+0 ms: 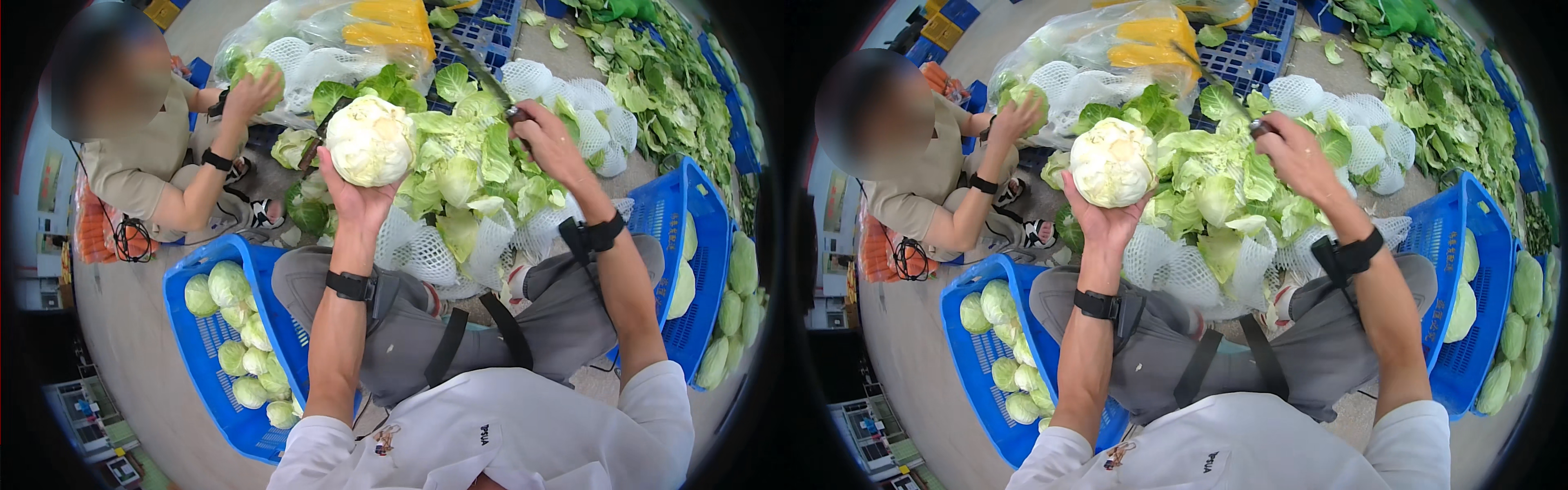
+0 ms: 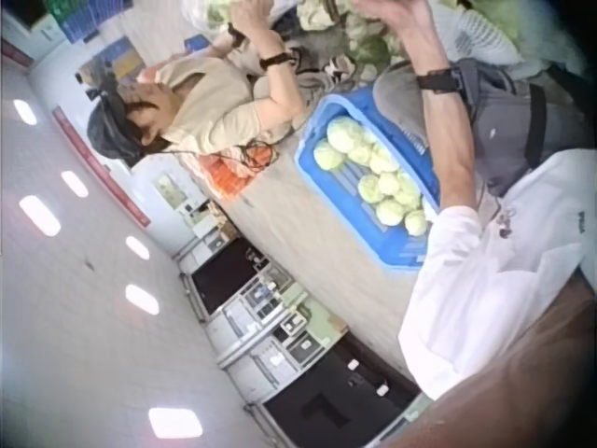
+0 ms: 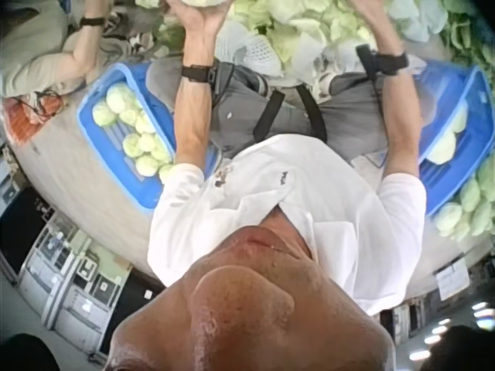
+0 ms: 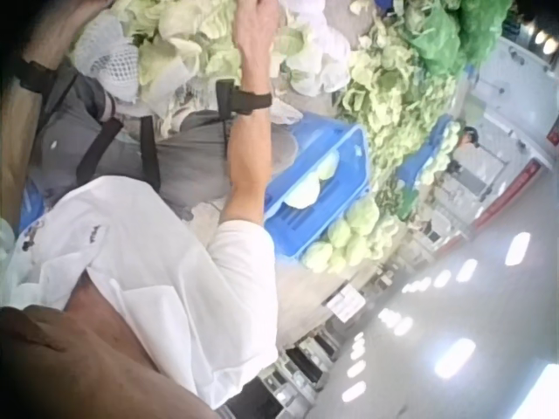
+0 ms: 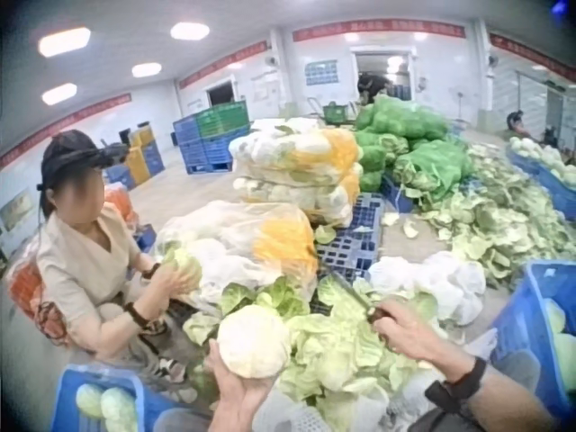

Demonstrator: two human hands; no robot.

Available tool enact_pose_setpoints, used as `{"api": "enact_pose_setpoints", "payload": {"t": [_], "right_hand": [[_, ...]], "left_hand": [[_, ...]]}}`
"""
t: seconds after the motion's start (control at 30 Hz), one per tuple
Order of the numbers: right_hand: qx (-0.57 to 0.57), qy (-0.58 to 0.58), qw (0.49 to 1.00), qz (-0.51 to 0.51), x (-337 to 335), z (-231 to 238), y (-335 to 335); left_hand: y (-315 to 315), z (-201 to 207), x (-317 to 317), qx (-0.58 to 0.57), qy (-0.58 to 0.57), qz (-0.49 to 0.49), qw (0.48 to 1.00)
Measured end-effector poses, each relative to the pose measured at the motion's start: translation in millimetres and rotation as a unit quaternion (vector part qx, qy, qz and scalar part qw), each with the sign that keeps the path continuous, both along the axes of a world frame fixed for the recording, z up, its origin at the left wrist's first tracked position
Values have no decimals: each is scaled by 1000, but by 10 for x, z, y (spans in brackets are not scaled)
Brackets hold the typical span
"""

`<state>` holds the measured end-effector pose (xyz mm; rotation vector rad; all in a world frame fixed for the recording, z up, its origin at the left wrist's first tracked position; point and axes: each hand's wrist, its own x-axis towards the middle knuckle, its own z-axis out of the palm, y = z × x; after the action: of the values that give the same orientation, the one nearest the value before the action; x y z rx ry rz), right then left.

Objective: Trim and clean cabbages by removing outer leaves and using a knife to cut away the core.

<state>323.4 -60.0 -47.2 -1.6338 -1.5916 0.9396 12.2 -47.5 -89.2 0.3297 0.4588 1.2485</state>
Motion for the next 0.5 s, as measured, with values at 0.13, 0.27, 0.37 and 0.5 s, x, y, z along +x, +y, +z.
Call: {"api": "enact_pose_setpoints", "payload": {"t": [0.13, 0.27, 0.37, 0.5], "right_hand": [[104, -60, 993, 5, -424, -67, -194], [72, -118, 984, 109, -712, 102, -193], [173, -152, 964, 137, -767, -38, -70], [204, -209, 942, 163, -768, -30, -15]], "left_hand": [[38, -73, 104, -27, 24, -7, 999], [22, -167, 169, -58, 76, -1, 995], [13, -182, 211, -58, 88, -15, 994], [-1, -168, 242, -56, 101, -22, 993]]}}
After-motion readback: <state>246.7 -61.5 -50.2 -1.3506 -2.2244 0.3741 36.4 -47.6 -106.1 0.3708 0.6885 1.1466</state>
